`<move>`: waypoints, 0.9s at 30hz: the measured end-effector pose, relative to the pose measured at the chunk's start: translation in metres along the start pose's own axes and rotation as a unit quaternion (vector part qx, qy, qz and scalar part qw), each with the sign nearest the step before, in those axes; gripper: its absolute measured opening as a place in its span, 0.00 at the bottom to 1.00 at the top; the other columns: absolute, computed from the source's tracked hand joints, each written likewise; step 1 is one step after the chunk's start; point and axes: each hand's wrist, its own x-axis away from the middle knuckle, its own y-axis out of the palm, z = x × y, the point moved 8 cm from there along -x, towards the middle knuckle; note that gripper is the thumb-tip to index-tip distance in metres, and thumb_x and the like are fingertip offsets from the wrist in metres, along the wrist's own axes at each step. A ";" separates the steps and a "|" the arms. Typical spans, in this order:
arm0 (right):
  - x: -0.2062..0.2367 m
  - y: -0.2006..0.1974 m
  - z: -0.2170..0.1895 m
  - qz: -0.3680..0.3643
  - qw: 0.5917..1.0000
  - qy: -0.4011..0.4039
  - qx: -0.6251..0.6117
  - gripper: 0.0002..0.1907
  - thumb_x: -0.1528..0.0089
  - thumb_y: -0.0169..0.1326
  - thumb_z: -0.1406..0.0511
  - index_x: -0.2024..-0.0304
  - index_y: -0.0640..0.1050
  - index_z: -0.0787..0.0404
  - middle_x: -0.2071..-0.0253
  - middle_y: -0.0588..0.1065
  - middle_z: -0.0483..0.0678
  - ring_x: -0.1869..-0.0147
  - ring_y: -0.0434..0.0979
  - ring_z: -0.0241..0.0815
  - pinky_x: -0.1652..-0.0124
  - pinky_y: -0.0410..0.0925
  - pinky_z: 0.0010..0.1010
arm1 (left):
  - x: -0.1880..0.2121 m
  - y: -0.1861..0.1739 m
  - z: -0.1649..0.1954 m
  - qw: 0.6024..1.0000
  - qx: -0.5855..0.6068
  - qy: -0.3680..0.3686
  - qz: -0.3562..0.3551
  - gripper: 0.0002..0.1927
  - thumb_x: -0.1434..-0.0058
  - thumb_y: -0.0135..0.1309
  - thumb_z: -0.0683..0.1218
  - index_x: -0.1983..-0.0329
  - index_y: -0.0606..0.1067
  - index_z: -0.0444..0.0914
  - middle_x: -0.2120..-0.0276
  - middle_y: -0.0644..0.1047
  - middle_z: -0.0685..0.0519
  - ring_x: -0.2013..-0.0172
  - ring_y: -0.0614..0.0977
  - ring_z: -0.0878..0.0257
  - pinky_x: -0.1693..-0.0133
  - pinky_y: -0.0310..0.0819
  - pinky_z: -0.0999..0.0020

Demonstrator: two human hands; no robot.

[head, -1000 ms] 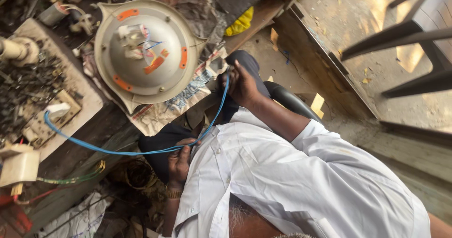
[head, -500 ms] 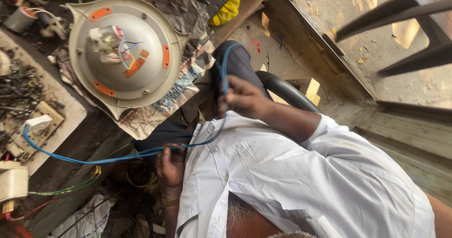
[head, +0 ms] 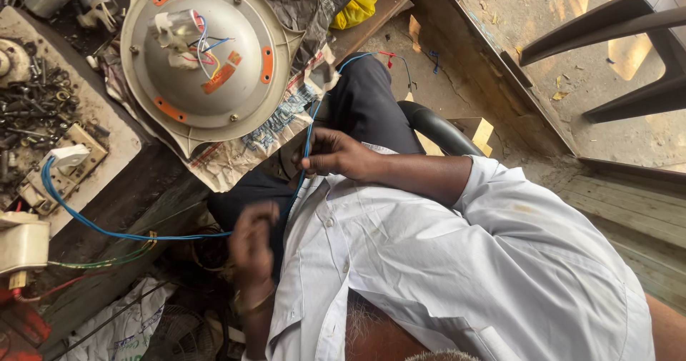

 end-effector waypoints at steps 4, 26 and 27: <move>-0.001 0.011 0.015 -0.016 0.993 -0.038 0.110 0.08 0.35 0.63 0.68 0.58 0.76 0.62 0.61 0.77 0.41 0.55 0.75 0.31 0.53 0.71 0.27 | -0.030 0.033 -0.006 0.964 -0.257 0.058 -0.027 0.19 0.31 0.56 0.47 0.42 0.72 0.30 0.49 0.77 0.39 0.47 0.79 0.50 0.45 0.72 0.60; 0.045 0.068 0.054 -0.025 0.995 -0.039 -0.088 0.31 0.35 0.60 0.58 0.33 0.69 0.59 0.48 0.75 0.45 0.54 0.72 0.37 0.53 0.67 0.29 | 0.096 -0.013 0.032 0.895 -0.425 0.125 -0.057 0.09 0.34 0.56 0.43 0.54 0.79 0.33 0.67 0.82 0.45 0.65 0.83 0.49 0.60 0.74 0.56; 0.057 0.082 0.050 -0.049 0.994 -0.047 -0.084 0.33 0.34 0.60 0.58 0.30 0.67 0.60 0.45 0.73 0.47 0.51 0.72 0.39 0.51 0.67 0.31 | 0.106 -0.015 0.038 0.895 -0.422 0.133 -0.056 0.09 0.33 0.56 0.43 0.54 0.79 0.33 0.67 0.81 0.46 0.65 0.83 0.49 0.60 0.73 0.56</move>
